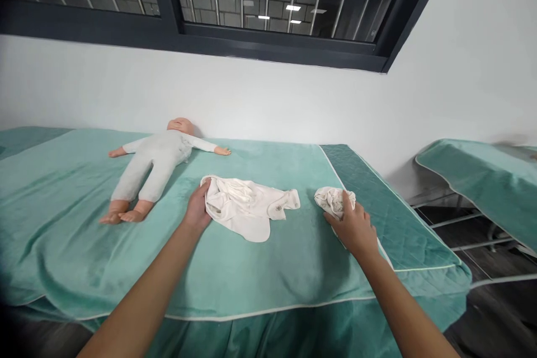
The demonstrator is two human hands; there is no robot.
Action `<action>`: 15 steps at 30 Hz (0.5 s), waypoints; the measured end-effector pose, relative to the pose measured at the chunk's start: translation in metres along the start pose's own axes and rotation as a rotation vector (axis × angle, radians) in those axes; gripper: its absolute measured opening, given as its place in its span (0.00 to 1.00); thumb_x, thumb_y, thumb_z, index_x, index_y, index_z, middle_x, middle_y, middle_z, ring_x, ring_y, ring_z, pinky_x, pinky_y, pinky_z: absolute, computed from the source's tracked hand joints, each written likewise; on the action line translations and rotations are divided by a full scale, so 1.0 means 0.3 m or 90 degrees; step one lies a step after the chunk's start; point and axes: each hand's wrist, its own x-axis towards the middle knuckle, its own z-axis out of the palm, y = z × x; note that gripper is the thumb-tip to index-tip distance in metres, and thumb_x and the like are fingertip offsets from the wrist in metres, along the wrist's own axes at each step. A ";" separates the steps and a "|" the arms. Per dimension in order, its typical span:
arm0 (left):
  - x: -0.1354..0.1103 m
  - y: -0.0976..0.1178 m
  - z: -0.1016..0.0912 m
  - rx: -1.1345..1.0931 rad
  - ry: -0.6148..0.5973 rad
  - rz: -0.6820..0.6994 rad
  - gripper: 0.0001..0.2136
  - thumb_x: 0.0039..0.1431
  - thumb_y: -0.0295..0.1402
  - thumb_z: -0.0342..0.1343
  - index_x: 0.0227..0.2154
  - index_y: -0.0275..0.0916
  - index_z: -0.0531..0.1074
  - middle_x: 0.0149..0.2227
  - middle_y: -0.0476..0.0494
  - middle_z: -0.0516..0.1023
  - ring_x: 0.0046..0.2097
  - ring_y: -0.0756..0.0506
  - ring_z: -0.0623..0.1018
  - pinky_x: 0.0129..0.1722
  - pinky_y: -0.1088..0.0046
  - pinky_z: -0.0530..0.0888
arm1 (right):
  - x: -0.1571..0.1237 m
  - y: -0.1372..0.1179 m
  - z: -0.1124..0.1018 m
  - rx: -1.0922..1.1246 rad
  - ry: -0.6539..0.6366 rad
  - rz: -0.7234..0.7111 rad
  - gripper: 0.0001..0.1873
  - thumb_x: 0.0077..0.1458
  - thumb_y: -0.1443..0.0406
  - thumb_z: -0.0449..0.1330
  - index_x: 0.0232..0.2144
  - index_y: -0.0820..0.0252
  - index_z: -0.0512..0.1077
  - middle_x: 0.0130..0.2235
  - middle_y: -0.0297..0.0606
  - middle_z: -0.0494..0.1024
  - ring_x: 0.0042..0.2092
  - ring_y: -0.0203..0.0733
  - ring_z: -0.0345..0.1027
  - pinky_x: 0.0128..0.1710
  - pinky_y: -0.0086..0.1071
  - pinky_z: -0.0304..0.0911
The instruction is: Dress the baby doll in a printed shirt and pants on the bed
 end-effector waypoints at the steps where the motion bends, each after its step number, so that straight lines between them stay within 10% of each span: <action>1: -0.009 0.009 0.005 0.013 -0.008 -0.002 0.15 0.46 0.37 0.70 0.33 0.36 0.75 0.32 0.47 0.78 0.35 0.46 0.78 0.40 0.69 0.76 | -0.005 -0.003 -0.021 0.006 -0.001 0.006 0.47 0.56 0.41 0.52 0.69 0.55 0.47 0.63 0.58 0.64 0.59 0.73 0.62 0.48 0.61 0.64; 7: -0.059 0.112 0.074 0.247 -0.081 -0.027 0.22 0.44 0.40 0.70 0.42 0.37 0.78 0.40 0.39 0.81 0.40 0.41 0.79 0.38 0.68 0.75 | -0.011 -0.100 -0.149 0.051 0.097 -0.063 0.41 0.59 0.45 0.52 0.67 0.62 0.54 0.68 0.60 0.56 0.67 0.69 0.51 0.60 0.62 0.54; 15: -0.229 0.347 0.358 0.554 -0.397 0.131 0.11 0.56 0.33 0.57 0.38 0.36 0.81 0.40 0.44 0.82 0.44 0.40 0.78 0.42 0.70 0.71 | -0.070 -0.591 -0.251 0.486 -0.082 -0.498 0.26 0.60 0.57 0.59 0.60 0.51 0.64 0.61 0.38 0.70 0.61 0.46 0.65 0.58 0.39 0.61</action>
